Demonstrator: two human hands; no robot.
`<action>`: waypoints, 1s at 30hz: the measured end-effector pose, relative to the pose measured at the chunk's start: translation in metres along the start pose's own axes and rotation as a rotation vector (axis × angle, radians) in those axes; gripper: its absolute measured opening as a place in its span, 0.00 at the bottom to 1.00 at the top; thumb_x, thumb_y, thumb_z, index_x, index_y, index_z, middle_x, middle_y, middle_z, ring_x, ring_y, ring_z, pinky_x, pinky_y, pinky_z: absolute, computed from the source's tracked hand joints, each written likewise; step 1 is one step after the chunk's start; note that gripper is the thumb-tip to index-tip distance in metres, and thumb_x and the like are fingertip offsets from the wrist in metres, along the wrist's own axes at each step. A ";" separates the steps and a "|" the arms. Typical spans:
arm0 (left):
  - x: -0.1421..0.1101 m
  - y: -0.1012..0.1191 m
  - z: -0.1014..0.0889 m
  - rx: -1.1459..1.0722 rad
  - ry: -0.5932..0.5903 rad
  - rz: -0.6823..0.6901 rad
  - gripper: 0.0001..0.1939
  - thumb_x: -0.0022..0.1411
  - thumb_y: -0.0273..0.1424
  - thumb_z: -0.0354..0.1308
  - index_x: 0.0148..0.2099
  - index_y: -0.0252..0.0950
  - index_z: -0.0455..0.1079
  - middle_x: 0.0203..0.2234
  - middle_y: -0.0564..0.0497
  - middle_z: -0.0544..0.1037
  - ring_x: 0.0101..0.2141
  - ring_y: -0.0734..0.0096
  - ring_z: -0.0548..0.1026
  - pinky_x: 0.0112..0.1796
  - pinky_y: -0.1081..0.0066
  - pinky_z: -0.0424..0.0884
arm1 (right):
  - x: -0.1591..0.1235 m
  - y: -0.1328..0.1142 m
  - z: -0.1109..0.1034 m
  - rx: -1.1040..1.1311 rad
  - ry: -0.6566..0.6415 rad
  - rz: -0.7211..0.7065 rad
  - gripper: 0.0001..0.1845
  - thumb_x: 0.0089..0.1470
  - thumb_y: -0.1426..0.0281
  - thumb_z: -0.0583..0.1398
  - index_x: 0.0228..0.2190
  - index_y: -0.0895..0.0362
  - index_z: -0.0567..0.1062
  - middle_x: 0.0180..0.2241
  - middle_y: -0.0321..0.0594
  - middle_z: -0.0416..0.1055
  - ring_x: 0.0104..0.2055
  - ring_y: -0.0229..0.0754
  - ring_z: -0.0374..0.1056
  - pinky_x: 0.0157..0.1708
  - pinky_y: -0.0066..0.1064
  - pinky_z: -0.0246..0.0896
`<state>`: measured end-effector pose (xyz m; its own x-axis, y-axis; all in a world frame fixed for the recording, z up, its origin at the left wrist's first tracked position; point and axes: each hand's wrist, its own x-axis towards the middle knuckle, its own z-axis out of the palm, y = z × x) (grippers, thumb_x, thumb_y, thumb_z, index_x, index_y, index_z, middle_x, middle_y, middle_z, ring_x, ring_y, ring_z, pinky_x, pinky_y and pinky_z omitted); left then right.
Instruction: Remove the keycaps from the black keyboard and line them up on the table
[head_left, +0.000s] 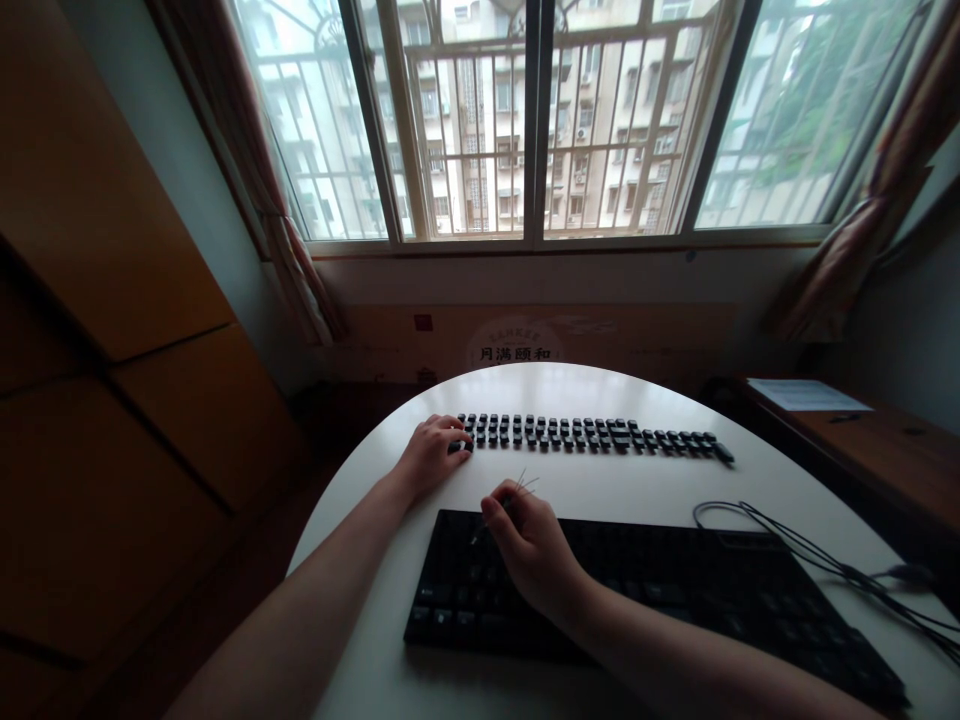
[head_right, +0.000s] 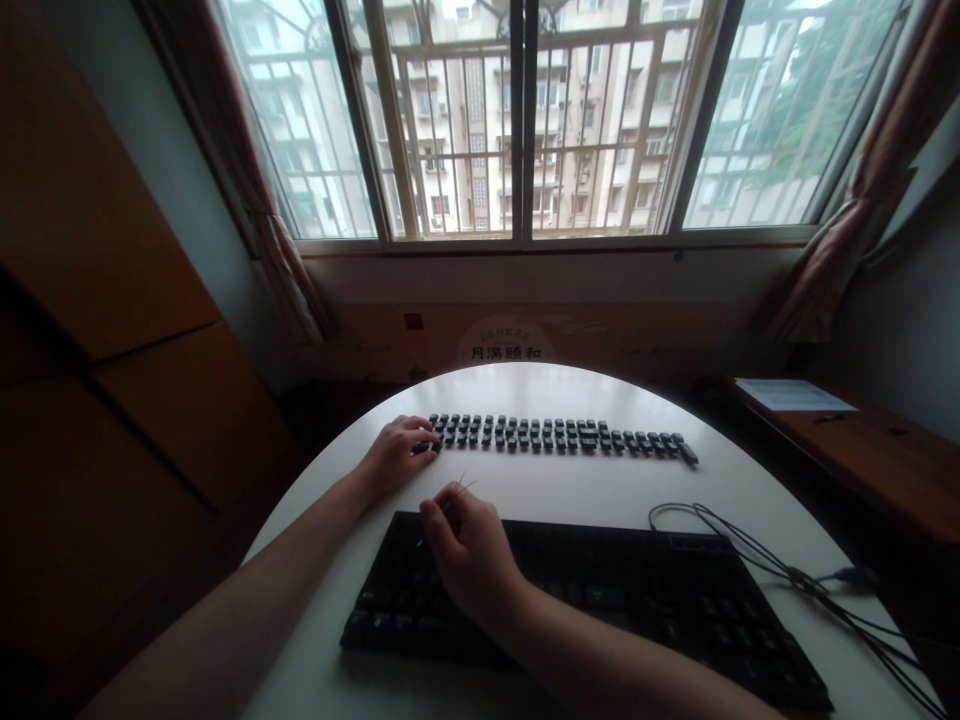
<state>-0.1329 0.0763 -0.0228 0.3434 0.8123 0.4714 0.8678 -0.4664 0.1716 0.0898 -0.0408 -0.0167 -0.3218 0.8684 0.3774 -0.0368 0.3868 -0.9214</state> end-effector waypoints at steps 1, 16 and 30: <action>0.000 0.000 0.000 -0.003 0.003 0.001 0.08 0.55 0.30 0.65 0.39 0.42 0.80 0.43 0.48 0.78 0.46 0.56 0.72 0.51 0.55 0.67 | 0.000 0.000 0.000 -0.002 0.000 0.000 0.16 0.62 0.59 0.56 0.28 0.56 0.69 0.21 0.31 0.61 0.23 0.35 0.55 0.24 0.28 0.50; -0.005 0.010 -0.037 -0.072 0.299 -0.111 0.17 0.69 0.36 0.47 0.33 0.36 0.72 0.29 0.48 0.75 0.33 0.64 0.71 0.37 0.66 0.67 | -0.001 0.003 -0.003 0.051 0.080 -0.031 0.18 0.63 0.56 0.54 0.28 0.56 0.67 0.21 0.32 0.61 0.23 0.36 0.56 0.26 0.28 0.53; -0.009 0.083 -0.013 -0.167 -0.287 0.201 0.10 0.62 0.32 0.55 0.28 0.37 0.70 0.26 0.51 0.75 0.28 0.67 0.71 0.30 0.70 0.62 | 0.011 -0.061 -0.040 -0.247 -0.347 -0.070 0.11 0.63 0.63 0.56 0.34 0.56 0.74 0.26 0.35 0.69 0.26 0.37 0.62 0.28 0.28 0.56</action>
<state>-0.0690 0.0260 -0.0018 0.6080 0.7525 0.2532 0.7104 -0.6580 0.2496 0.1262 -0.0421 0.0472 -0.6276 0.6977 0.3454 0.1446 0.5404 -0.8289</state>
